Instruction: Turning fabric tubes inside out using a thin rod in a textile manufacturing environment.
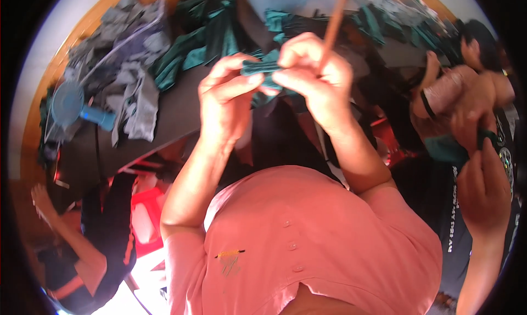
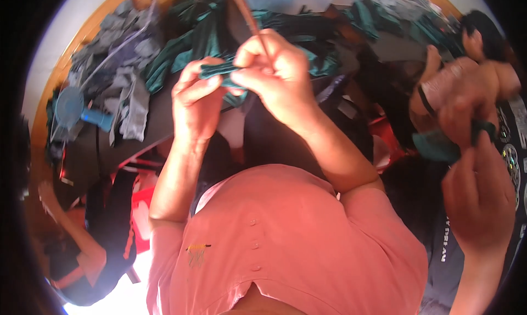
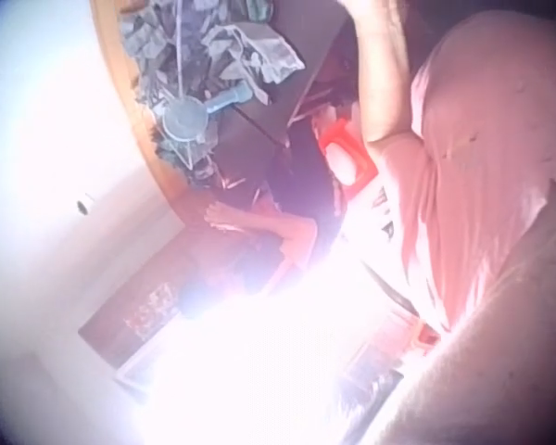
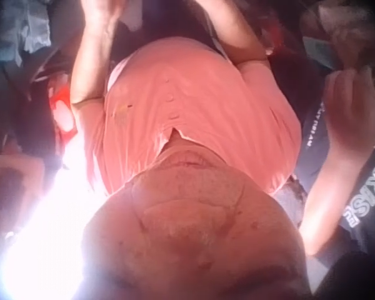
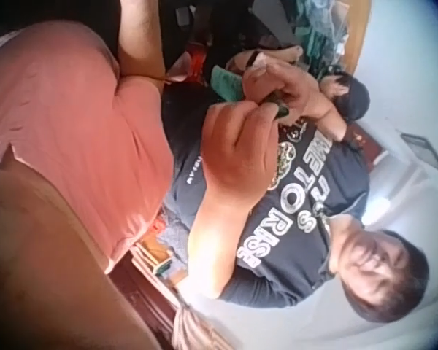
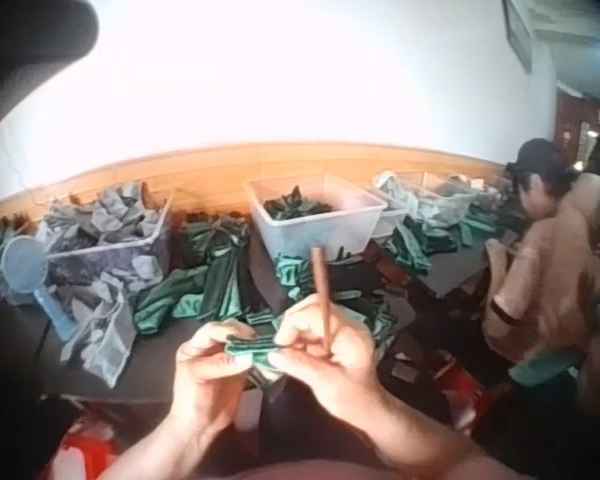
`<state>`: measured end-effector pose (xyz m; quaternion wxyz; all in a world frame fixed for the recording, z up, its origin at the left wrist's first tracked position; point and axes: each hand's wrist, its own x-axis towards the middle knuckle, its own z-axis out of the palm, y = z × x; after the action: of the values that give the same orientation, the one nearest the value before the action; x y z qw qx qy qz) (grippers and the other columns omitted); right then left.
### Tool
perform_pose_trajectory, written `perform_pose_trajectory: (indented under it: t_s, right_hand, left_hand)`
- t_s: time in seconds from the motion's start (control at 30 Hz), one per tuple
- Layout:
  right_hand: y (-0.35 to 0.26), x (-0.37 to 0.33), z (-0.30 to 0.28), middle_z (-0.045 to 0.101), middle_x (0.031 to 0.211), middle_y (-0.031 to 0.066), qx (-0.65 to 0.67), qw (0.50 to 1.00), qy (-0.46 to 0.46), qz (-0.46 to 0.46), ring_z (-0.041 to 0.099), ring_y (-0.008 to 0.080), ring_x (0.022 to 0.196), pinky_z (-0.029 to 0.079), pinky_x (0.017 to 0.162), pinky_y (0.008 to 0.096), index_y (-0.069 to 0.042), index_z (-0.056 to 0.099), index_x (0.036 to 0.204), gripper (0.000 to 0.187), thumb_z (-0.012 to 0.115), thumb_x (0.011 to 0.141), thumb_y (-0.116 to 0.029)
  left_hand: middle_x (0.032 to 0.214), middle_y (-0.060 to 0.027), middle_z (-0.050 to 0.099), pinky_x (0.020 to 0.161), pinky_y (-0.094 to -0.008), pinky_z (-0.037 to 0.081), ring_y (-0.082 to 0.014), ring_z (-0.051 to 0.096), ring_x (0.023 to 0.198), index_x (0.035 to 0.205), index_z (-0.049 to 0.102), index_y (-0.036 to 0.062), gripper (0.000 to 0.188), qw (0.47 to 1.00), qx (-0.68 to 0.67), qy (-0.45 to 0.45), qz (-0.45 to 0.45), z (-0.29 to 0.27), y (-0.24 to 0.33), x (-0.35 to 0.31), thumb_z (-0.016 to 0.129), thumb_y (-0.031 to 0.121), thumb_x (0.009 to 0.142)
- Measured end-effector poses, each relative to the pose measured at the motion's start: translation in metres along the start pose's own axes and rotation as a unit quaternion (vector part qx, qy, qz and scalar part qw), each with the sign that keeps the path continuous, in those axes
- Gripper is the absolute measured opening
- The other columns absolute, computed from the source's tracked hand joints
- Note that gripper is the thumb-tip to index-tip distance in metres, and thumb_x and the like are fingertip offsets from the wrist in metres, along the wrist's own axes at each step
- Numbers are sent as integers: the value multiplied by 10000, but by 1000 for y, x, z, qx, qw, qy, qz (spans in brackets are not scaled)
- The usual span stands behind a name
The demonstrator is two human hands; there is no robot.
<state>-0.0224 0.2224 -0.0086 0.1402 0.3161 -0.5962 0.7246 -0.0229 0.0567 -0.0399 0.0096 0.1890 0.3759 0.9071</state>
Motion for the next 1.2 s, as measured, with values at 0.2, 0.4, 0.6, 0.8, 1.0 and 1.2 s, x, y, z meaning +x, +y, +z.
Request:
perform_pose_trajectory:
  t_s: [0.2, 0.4, 0.6, 0.8, 1.0, 1.2]
  right_hand:
    - [-7, 9, 2, 611, 891, 48, -180, 982, -46, -42, 595, 128, 760, 476, 626, 279, -26, 650, 951, 277, 787, 715, -69]
    - [-5, 11, 13, 621, 790, 76, -239, 966, -61, -77, 646, 203, 662, 489, 577, 321, -32, 649, 901, 175, 728, 747, -51]
    - [-2, 32, 15, 642, 761, 96, -306, 944, -44, -117, 648, 203, 665, 495, 576, 305, -15, 621, 829, 114, 714, 770, -46]
    - [-3, 84, -1, 559, 632, 37, -290, 952, -36, -92, 535, 124, 613, 422, 587, 295, -22, 590, 770, 146, 685, 790, -131]
    - [64, 152, 13, 653, 716, 118, -373, 927, -23, 24, 645, 236, 697, 457, 627, 377, -31, 612, 783, 149, 701, 736, -142]
    - [127, 189, 56, 682, 852, 161, -560, 826, 63, -27, 657, 338, 796, 505, 686, 426, -63, 642, 756, 152, 725, 693, -174]
  left_hand:
    - [1044, -103, 640, 939, -342, 449, -210, 600, 994, 1002, 656, -14, 273, 993, 98, 33, 50, -3, 1, -5, 660, -72, 736]
    - [1086, -107, 632, 963, -365, 461, -221, 606, 1031, 1077, 615, 6, 275, 988, 137, 52, 42, -4, 6, -10, 635, -69, 814]
    - [803, -39, 640, 550, -244, 428, -106, 554, 632, 931, 662, 11, 173, 947, 292, 105, -89, 25, 29, -13, 688, -41, 767]
    - [738, -12, 647, 480, -218, 363, -90, 552, 529, 832, 662, 60, 91, 910, 356, 121, -174, 6, 27, -23, 728, 116, 804]
    - [757, -57, 642, 442, -241, 370, -115, 556, 518, 990, 633, -47, 234, 928, 270, 233, -107, -23, 33, 4, 719, 85, 818]
    - [758, -101, 630, 391, -244, 355, -141, 556, 489, 1116, 584, -74, 333, 906, 300, 298, -10, -73, 39, 57, 686, 11, 811]
